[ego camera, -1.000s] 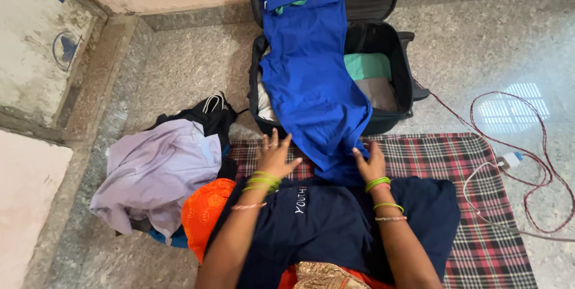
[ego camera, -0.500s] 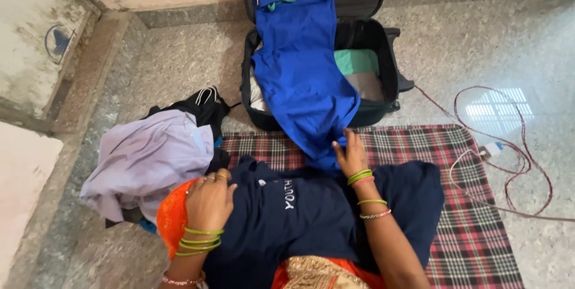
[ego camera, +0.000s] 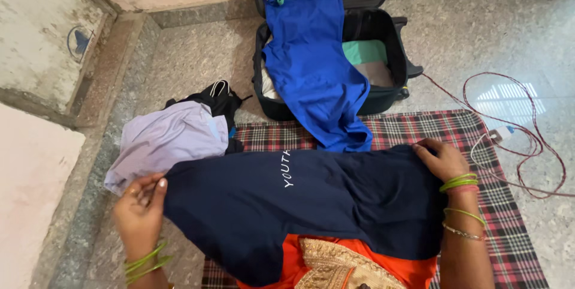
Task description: The person folds a white garment, a blue pair of pants, and a light purple shirt, placing each folded item into an open suitcase on the floor.
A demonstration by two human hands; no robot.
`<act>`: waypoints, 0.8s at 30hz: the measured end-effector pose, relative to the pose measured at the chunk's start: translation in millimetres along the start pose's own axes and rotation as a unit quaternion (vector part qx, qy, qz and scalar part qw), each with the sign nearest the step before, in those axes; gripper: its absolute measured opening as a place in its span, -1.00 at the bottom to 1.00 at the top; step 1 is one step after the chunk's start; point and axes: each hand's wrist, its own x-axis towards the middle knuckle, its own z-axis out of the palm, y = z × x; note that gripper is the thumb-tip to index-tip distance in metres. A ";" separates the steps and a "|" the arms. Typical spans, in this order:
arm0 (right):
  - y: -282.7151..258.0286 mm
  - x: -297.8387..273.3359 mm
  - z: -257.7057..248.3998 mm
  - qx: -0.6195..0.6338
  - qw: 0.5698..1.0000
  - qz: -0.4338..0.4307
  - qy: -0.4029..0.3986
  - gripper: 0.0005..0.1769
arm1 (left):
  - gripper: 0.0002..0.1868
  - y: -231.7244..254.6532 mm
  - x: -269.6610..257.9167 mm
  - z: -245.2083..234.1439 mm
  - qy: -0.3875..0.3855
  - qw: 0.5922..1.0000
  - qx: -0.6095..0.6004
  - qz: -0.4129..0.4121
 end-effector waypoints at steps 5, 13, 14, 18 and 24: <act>38.7 -3.3 23.7 0.083 0.978 -0.023 0.192 -0.67 | -0.77 20.9 -23.2 -13.6 -0.037 0.996 -0.053 -0.059; 86.3 -48.7 3.1 0.121 0.950 0.059 0.281 -0.67 | -0.76 21.8 -26.4 -23.3 -0.069 0.980 0.187 0.002; 85.1 -55.8 0.1 0.140 0.960 0.075 0.232 -0.67 | -0.76 20.1 -23.4 -26.0 -0.081 0.977 0.197 -0.020; 61.1 -73.5 -19.5 0.297 0.945 0.078 0.113 -0.61 | -0.76 22.1 -0.2 -22.5 -0.141 0.973 0.176 -0.051; 5.2 -78.2 -58.4 0.348 0.936 -0.045 0.006 -0.55 | -0.64 44.0 35.1 18.6 -0.299 0.928 0.172 0.139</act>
